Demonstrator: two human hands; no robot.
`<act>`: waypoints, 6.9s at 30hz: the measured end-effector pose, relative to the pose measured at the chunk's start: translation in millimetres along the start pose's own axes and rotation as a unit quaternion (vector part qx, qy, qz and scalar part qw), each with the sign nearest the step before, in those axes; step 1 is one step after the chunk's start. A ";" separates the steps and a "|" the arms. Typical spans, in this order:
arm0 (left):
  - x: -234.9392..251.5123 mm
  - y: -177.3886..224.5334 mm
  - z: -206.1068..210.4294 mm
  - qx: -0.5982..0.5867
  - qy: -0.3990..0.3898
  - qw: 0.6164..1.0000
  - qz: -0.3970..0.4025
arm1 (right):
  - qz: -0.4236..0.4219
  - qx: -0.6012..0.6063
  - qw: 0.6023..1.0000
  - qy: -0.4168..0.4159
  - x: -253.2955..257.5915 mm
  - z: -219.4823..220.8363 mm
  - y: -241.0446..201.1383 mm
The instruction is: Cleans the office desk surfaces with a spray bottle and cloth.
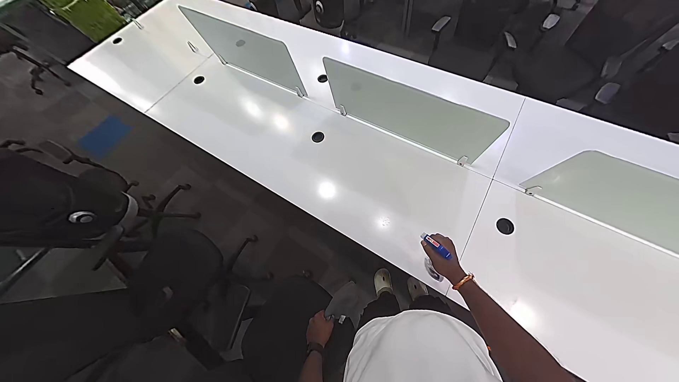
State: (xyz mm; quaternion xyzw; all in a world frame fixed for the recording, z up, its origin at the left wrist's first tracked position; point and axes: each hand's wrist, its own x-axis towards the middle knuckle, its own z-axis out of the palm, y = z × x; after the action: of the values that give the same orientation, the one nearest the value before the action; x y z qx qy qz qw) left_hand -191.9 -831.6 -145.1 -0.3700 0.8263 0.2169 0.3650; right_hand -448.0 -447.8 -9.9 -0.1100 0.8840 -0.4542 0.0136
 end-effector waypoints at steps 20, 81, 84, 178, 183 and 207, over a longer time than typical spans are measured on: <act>36.0 35.9 -33.7 0.013 -0.009 0.998 0.054 | -0.067 0.046 0.986 -0.143 -53.5 27.0 0.2; -223.7 213.0 177.4 0.161 0.101 0.969 0.155 | 0.302 -0.114 0.812 0.487 -469.5 -488.8 339.6; -244.7 226.8 191.7 0.153 0.106 0.968 0.170 | 0.290 -0.107 0.812 0.496 -481.1 -500.1 350.7; -443.4 415.4 229.3 -0.335 -0.234 0.715 0.567 | 0.062 0.052 0.996 0.043 -343.2 -327.3 123.0; -445.6 416.0 233.8 -0.275 -0.199 0.732 0.590 | 0.090 0.128 0.986 0.055 -345.0 -319.0 118.4; -428.0 422.7 254.4 -0.320 -0.137 0.735 0.582 | 0.119 0.102 0.981 0.115 -342.2 -308.1 119.8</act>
State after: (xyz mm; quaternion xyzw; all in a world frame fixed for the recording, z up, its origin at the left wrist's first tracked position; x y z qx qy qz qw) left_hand -207.9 -210.5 56.4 0.1218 0.7035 0.6868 0.1366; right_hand -174.2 -63.1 48.4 0.0509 0.8353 -0.5470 -0.0234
